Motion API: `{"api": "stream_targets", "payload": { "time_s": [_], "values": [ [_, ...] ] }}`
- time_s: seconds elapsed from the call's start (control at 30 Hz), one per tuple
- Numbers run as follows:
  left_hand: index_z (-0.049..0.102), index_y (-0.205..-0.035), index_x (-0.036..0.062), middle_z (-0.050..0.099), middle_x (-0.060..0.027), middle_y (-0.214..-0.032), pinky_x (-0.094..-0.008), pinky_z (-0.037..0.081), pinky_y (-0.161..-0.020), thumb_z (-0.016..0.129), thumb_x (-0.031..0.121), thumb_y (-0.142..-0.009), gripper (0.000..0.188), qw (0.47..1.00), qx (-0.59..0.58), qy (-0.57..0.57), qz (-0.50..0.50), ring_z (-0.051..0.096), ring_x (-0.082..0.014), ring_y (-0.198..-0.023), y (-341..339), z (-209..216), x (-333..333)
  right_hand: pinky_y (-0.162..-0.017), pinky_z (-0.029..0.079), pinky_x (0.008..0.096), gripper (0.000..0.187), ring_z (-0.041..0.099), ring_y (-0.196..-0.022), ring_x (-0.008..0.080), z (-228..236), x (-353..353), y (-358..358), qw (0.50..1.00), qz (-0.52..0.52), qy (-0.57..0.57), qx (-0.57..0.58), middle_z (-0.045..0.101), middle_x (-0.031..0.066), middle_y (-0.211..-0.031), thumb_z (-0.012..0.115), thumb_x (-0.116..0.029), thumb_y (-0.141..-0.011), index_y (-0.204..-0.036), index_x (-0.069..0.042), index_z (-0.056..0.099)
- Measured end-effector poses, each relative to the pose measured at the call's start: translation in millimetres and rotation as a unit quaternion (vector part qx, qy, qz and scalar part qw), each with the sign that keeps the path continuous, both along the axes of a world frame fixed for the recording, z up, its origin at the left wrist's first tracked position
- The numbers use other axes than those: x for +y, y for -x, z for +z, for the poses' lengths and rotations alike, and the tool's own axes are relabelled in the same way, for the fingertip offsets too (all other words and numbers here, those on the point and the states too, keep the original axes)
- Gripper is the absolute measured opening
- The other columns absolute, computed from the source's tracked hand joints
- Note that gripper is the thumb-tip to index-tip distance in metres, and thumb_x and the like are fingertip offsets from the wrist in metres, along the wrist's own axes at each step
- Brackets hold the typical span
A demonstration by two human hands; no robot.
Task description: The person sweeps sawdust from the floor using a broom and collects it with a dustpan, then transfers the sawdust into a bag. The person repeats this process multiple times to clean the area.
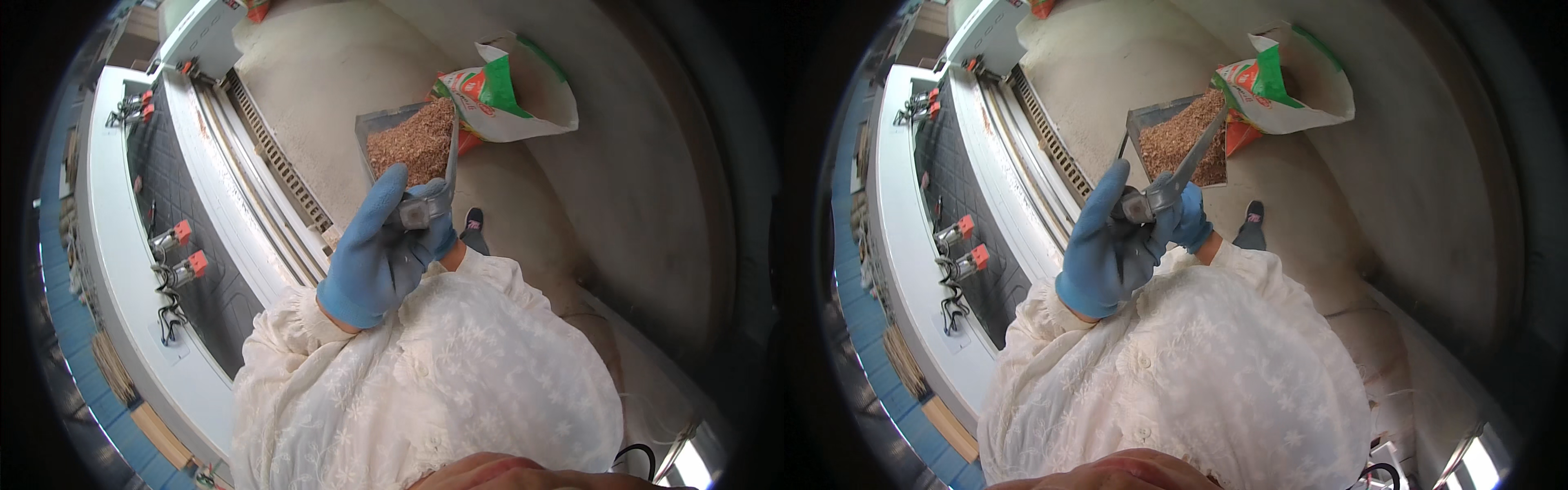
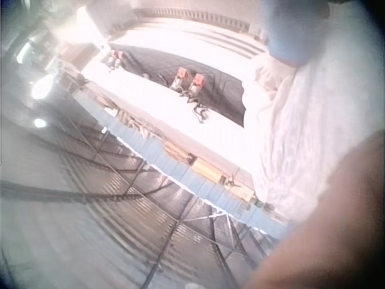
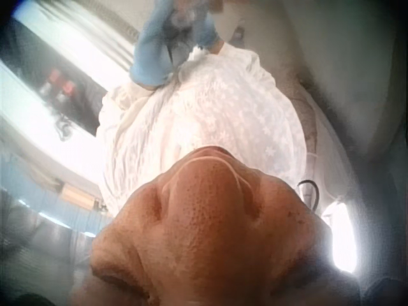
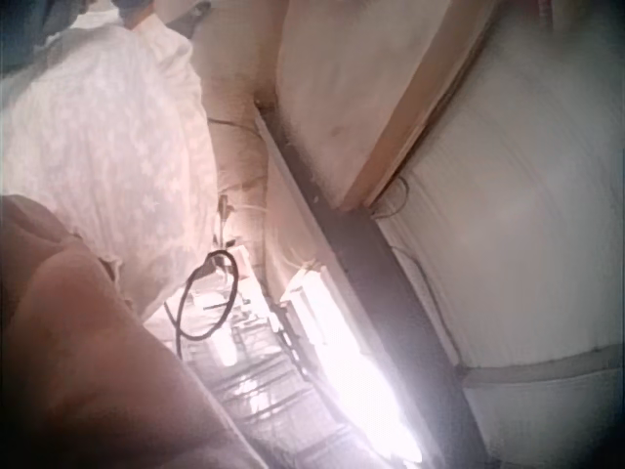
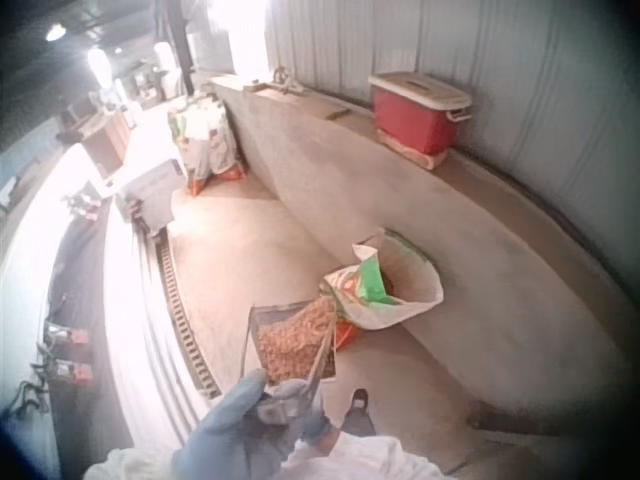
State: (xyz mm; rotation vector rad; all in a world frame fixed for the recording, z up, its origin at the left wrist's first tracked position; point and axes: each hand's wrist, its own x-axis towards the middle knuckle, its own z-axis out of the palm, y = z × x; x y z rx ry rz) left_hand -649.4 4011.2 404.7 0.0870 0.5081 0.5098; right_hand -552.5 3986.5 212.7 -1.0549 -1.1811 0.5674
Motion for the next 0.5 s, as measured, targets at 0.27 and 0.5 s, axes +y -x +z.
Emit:
{"api": "stream_targets", "payload": {
  "time_s": [0.27, 0.5],
  "values": [
    [0.053, -0.132, 0.0005, 0.06, -0.0126, -0.12, -0.033, 0.054, -0.095, 0.056, 0.031, -0.103, 0.043, 0.985, -0.001, -0.037, -0.168, 0.061, -0.0224, -0.115, -5.4, 43.8, -28.1, -0.07, 0.053, 0.0366, 0.03, 0.07, -0.079, 0.0295, 26.0, -44.3, -33.4, 0.987, -0.072, -0.092, -0.111, 0.072, 0.008, -0.09, 0.076, -0.031, -0.077, -0.097, -0.009, 0.073],
    [0.031, -0.152, -0.0053, 0.041, -0.0228, -0.148, -0.0379, 0.048, -0.104, 0.064, 0.009, -0.092, 0.07, 0.862, -0.082, -0.205, -0.456, 0.054, -0.0323, -0.13, -3.8, 67.5, -37.2, -0.061, 0.051, 0.0373, 0.023, 0.064, -0.066, 0.0268, 66.0, -133.8, -65.7, 0.992, -0.062, -0.105, -0.025, 0.066, 0.0096, -0.079, 0.079, -0.024, -0.075, -0.086, -0.007, 0.068]
  ]
}}
